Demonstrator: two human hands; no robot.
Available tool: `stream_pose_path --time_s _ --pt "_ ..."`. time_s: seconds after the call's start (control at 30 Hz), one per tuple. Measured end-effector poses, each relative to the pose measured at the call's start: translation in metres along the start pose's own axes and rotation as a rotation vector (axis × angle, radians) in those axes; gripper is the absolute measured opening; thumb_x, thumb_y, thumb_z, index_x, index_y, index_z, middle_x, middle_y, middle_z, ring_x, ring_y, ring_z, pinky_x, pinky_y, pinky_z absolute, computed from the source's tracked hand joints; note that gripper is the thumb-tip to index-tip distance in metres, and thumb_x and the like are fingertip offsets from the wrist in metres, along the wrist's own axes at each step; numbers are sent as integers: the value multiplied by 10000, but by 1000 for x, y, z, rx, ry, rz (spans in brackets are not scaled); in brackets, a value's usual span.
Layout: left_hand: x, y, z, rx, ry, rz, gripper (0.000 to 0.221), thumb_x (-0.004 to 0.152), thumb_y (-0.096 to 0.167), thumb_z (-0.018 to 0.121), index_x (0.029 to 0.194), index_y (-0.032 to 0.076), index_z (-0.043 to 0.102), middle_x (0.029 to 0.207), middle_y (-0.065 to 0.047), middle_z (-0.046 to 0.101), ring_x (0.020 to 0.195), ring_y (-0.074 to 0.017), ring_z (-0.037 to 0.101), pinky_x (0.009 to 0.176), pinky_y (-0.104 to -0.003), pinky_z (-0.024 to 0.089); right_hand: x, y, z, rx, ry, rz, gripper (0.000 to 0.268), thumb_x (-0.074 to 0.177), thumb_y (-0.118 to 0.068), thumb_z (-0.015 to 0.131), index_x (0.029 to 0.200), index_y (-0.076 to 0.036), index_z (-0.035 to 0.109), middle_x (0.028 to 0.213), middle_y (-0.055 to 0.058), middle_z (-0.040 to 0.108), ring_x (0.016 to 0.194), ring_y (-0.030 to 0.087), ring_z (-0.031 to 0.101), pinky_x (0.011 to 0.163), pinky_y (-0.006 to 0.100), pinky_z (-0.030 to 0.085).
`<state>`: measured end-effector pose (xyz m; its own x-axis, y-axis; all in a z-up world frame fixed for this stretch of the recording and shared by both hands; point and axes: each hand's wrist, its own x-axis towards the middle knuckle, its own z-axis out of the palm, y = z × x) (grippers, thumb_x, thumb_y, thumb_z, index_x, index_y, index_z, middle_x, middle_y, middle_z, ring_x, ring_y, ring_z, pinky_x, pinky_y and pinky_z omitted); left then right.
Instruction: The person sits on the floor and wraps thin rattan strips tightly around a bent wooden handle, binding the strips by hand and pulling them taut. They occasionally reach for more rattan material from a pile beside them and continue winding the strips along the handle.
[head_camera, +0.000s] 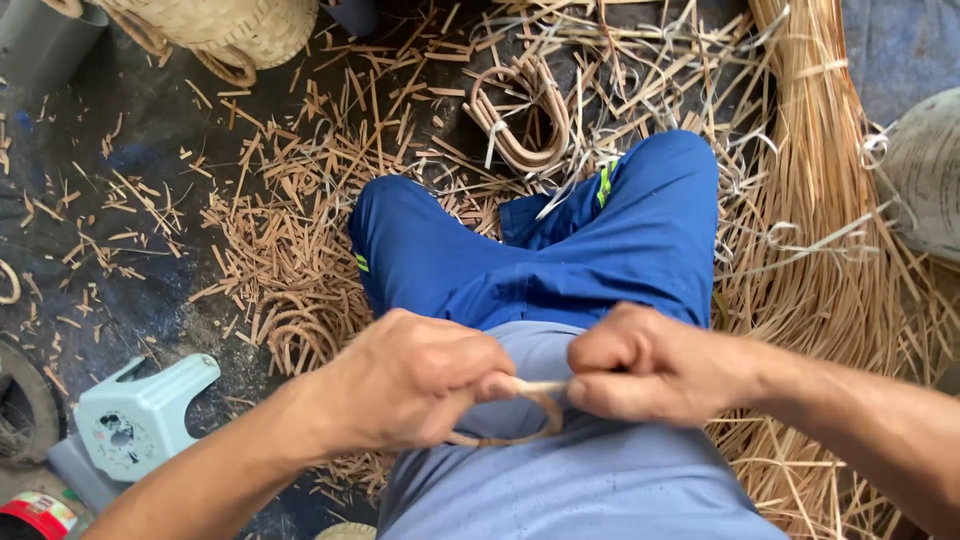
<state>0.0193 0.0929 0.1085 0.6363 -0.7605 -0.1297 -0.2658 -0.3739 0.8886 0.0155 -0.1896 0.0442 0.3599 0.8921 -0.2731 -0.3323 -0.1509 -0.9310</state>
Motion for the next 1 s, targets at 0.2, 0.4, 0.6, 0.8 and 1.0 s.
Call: stream_pose_path --time_s 0.2,0.4,0.6,0.8,1.0 --pt "3 -6 3 167 108 121 129 927 128 698 848 55 628 744 -92 651 706 -303 673 614 -424 517 14 -39 -18 -396 127 -262 272 950 -262 672 868 -12 604 750 92 585 673 260 595 589 384 468" --pt "16 -3 3 360 102 338 132 882 151 676 889 59 581 795 -62 549 743 -264 571 649 -392 438 25 -42 -4 -542 97 -223 271 958 -267 675 836 -33 613 750 117 610 731 319 627 646 426 486" --pt "14 -5 0 618 11 532 218 834 237 677 883 36 606 734 -33 503 662 -208 534 556 -360 408 26 -41 11 -379 20 85 460 914 -342 751 646 -13 572 545 152 495 468 325 493 482 447 402" --pt "-4 28 5 847 -116 645 232 760 286 642 866 80 622 714 8 499 625 -149 520 525 -297 411 -12 -33 50 -130 27 -236 422 1042 -189 625 682 -34 470 629 113 498 551 269 533 539 411 414" --pt "4 24 11 680 -133 575 237 960 309 675 857 106 611 681 18 457 606 -147 504 505 -303 385 -20 -27 53 -29 94 -295 419 1067 -153 633 709 -33 450 658 111 495 584 276 523 577 425 398"
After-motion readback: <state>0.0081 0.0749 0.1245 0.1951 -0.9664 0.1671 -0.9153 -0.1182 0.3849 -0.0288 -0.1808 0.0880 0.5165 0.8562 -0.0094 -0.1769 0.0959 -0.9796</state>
